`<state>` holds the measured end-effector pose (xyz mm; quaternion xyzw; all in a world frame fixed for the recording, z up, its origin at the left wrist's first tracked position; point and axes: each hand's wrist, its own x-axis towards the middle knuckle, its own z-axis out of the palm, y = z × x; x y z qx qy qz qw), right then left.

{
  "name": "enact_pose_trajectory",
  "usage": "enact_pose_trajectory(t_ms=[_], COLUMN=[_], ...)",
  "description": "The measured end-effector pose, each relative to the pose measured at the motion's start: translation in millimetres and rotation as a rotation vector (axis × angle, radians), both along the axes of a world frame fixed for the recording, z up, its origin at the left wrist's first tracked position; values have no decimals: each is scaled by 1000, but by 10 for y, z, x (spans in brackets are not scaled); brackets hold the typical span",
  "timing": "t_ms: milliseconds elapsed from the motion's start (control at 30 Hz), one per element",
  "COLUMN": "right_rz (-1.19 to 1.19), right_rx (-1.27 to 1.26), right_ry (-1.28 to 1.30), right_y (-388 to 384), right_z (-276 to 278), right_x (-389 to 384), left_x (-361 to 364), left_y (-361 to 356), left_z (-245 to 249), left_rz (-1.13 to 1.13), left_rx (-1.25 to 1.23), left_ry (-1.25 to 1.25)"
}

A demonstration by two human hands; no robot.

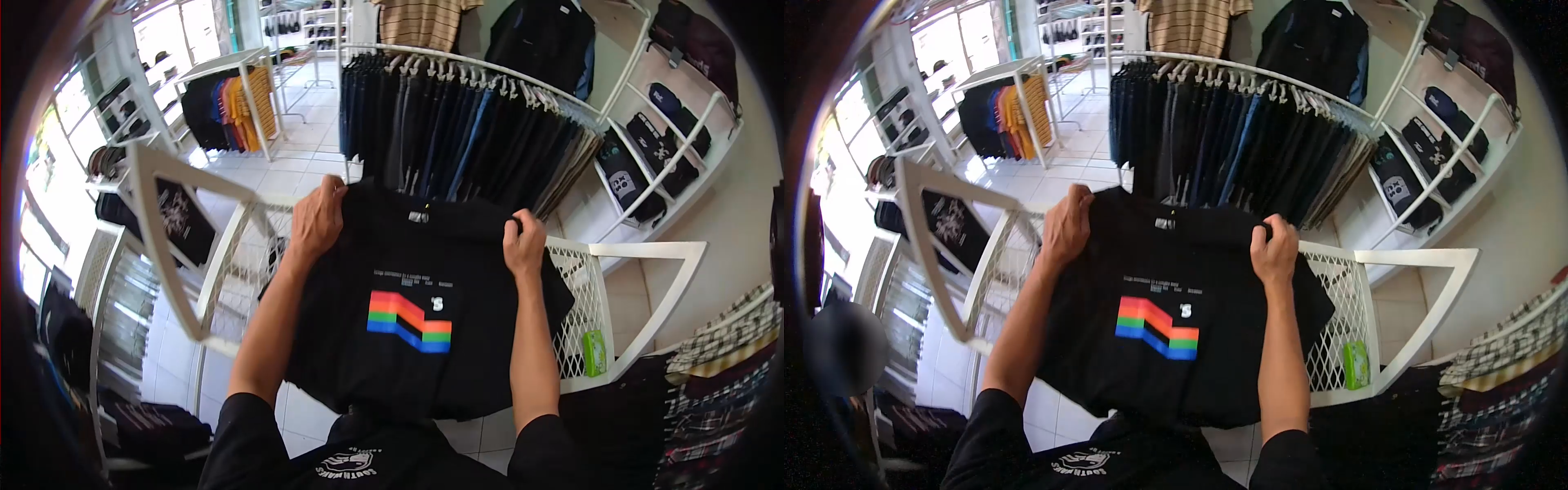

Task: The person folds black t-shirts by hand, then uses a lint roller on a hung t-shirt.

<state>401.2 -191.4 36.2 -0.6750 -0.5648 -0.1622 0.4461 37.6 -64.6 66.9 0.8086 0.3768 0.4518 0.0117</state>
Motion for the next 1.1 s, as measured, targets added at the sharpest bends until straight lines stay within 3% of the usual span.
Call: enact_pose_trajectory(t_ms=[200,333,500,633,800,833,867,1000,1067,1100], right_rz=[337,600,852,986,1144,1218,1241,1296,1339,1326], right_rx=[34,-53,-25,-17,48,82,-81,81,50,-13], right_ry=[-72,49,163,202,-18,-66,-98,93,172,183], right_y=[-745,-1341,-1823,-1918,-2079,-1995,-1908,-1952,-1926,-1913], right_z=[893,1158,1139,1254,1500,1444,1381,1375,1318,1324], right_x=[-392,-734,-1311,-1781,-2154,-2285,-2400,-2753,-2948,-3002], left_x=[-605,-1138,-1747,-2168,-2544,-2671,-2765,-2919,-3014,-2993], left_y=[-1300,-2473,-3752,-4371,-4803,-4858,-4921,-5343,-5535,-5642], left_z=[754,1051,1126,1195,1147,1128,1113,1206,1252,1295], left_rz=[246,468,649,756,873,890,900,1005,734,682], left_rx=[242,304,382,363,395,340,264,184,162,-102], left_ry=[-28,-62,-2,65,37,100,111,65,86,31])
